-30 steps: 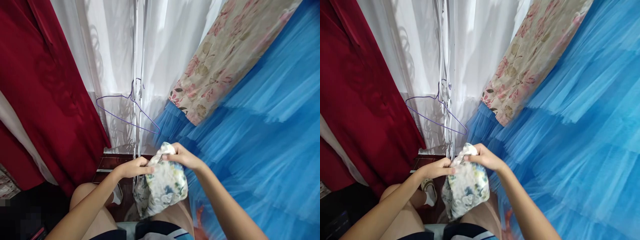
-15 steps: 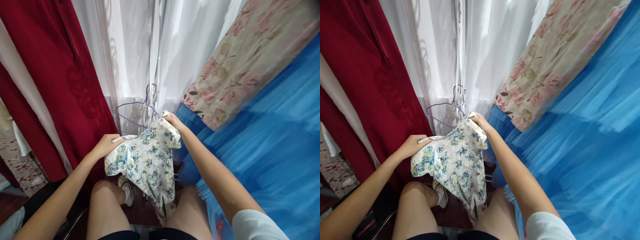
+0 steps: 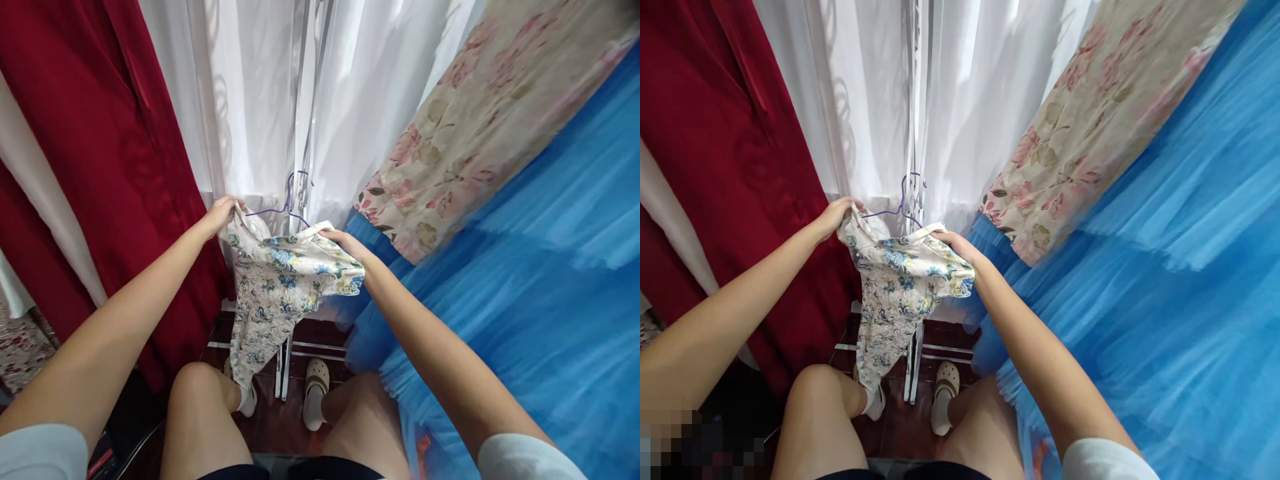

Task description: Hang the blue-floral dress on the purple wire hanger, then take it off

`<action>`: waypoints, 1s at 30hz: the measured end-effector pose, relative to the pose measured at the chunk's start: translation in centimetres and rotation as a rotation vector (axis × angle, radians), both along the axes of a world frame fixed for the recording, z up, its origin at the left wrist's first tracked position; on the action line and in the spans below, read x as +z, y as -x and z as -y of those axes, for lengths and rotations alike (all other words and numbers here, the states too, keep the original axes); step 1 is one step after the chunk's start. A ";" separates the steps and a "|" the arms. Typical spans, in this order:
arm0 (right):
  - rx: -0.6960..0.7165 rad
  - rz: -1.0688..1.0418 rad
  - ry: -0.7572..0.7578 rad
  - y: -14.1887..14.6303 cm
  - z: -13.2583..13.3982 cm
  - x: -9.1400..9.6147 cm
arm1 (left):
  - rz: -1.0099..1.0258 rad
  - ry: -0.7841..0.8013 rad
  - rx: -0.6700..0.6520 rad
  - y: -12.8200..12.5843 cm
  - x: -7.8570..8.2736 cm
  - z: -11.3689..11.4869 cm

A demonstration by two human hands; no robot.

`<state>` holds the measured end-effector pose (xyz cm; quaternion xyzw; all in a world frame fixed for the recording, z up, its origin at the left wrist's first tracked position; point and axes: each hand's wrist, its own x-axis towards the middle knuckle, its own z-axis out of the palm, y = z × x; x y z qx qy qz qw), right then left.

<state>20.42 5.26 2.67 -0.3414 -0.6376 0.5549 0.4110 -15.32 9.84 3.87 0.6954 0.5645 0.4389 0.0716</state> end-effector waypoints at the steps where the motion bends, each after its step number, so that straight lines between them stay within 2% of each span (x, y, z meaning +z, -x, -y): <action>1: -0.007 0.009 0.010 -0.3 0.1 -0.1 | 0.003 -0.009 -0.028 -0.7 0.4 0.0; 3: -0.052 0.007 0.002 -1.4 0.7 -0.6 | -0.010 -0.072 0.003 -1.4 0.6 0.7; 6: -0.179 0.024 -0.134 -3.4 2.6 -2.2 | -0.023 -0.215 0.165 -1.1 0.1 2.8; 7: -0.213 0.035 -0.180 -4.0 3.3 -2.8 | -0.025 -0.229 0.174 -1.0 -0.2 3.6; 10: -0.279 0.023 -0.246 -5.0 4.7 -3.3 | -0.063 -0.206 0.011 -1.3 -0.3 5.9; 13: -0.382 -0.021 -0.295 -4.5 4.8 -0.9 | -0.123 -0.245 -0.103 -2.9 0.6 6.8; 16: -0.466 0.011 -0.321 -2.6 5.4 3.4 | 0.029 -0.251 -0.109 -4.6 1.7 6.4; 18: -0.362 0.054 -0.359 -0.9 7.0 5.4 | 0.196 -0.233 -0.098 -5.3 1.7 5.8; 20: -0.079 0.110 -0.435 0.5 9.4 6.0 | 0.333 -0.222 -0.065 -5.7 1.0 5.5; 22: 0.203 0.196 -0.531 1.4 11.6 4.9 | 0.453 -0.213 -0.037 -6.2 -0.2 5.8; 23: 0.263 0.246 -0.597 1.6 12.4 3.9 | 0.512 -0.201 -0.039 -6.5 -0.7 6.2; 24: 0.259 0.303 -0.678 1.6 12.8 2.6 | 0.562 -0.182 -0.055 -7.1 -1.2 6.7; 27: 0.068 0.494 -0.945 1.5 12.3 -1.4 | 0.638 -0.091 -0.171 -9.9 -1.6 9.0; 28: 0.012 0.550 -1.009 1.5 11.9 -2.5 | 0.673 -0.038 -0.260 -11.2 -1.5 10.0; 30: -0.072 0.615 -1.070 1.4 11.3 -4.0 | 0.781 0.123 -0.534 -13.7 -1.0 11.8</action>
